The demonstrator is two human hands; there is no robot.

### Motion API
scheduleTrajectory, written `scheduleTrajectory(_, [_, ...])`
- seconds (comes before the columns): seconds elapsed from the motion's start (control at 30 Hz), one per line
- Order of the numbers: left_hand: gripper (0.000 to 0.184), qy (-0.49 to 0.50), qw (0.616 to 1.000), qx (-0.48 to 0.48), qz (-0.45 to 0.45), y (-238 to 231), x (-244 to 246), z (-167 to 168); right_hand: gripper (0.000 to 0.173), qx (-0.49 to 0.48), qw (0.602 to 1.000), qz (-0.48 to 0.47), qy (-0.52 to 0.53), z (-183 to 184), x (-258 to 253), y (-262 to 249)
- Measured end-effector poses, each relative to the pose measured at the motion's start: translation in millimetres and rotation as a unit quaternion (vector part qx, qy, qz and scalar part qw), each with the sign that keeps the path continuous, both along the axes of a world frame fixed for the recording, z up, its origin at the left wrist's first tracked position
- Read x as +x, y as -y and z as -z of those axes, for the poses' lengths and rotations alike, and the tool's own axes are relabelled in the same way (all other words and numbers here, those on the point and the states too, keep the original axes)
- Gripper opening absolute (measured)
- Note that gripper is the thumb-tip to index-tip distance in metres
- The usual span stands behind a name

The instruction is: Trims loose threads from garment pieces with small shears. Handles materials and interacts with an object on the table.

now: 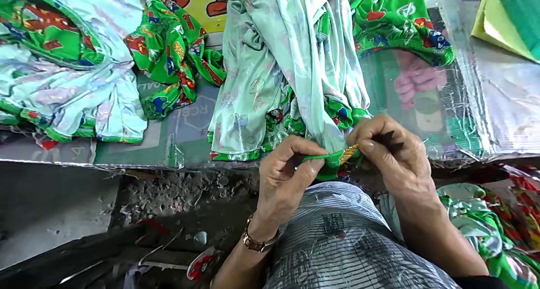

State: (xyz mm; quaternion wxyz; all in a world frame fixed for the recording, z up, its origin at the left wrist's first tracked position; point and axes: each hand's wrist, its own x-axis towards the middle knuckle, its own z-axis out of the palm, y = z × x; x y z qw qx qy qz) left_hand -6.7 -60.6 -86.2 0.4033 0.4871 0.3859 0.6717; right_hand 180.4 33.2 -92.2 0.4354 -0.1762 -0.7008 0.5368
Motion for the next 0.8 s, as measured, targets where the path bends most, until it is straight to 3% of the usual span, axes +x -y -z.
scheduleTrajectory(0.13, [0.016, 0.037, 0.998, -0.048, 0.011, -1, 5, -6, 0.003, 0.100, 0.987, 0.084, 0.094, -6, -3, 1])
scheduleTrajectory(0.27, [0.023, -0.064, 0.997, -0.041, -0.032, -1, 13, -13, 0.032, 0.181, 0.975, 0.108, 0.075, -9, -1, 4])
scheduleTrajectory(0.33, [0.024, -0.115, 0.992, -0.021, -0.054, -2, 17, -16, 0.037, 0.205, 0.969, 0.112, 0.075, -12, -3, 9])
scheduleTrajectory(0.47, [0.022, -0.166, 0.982, 0.012, -0.087, -4, 22, -15, 0.010, 0.204, 0.969, 0.125, 0.065, -11, -7, 13])
scheduleTrajectory(0.8, [0.023, -0.030, 0.996, -0.059, -0.058, -1, 20, -18, 0.019, 0.184, 0.976, 0.118, 0.022, -6, 5, 10])
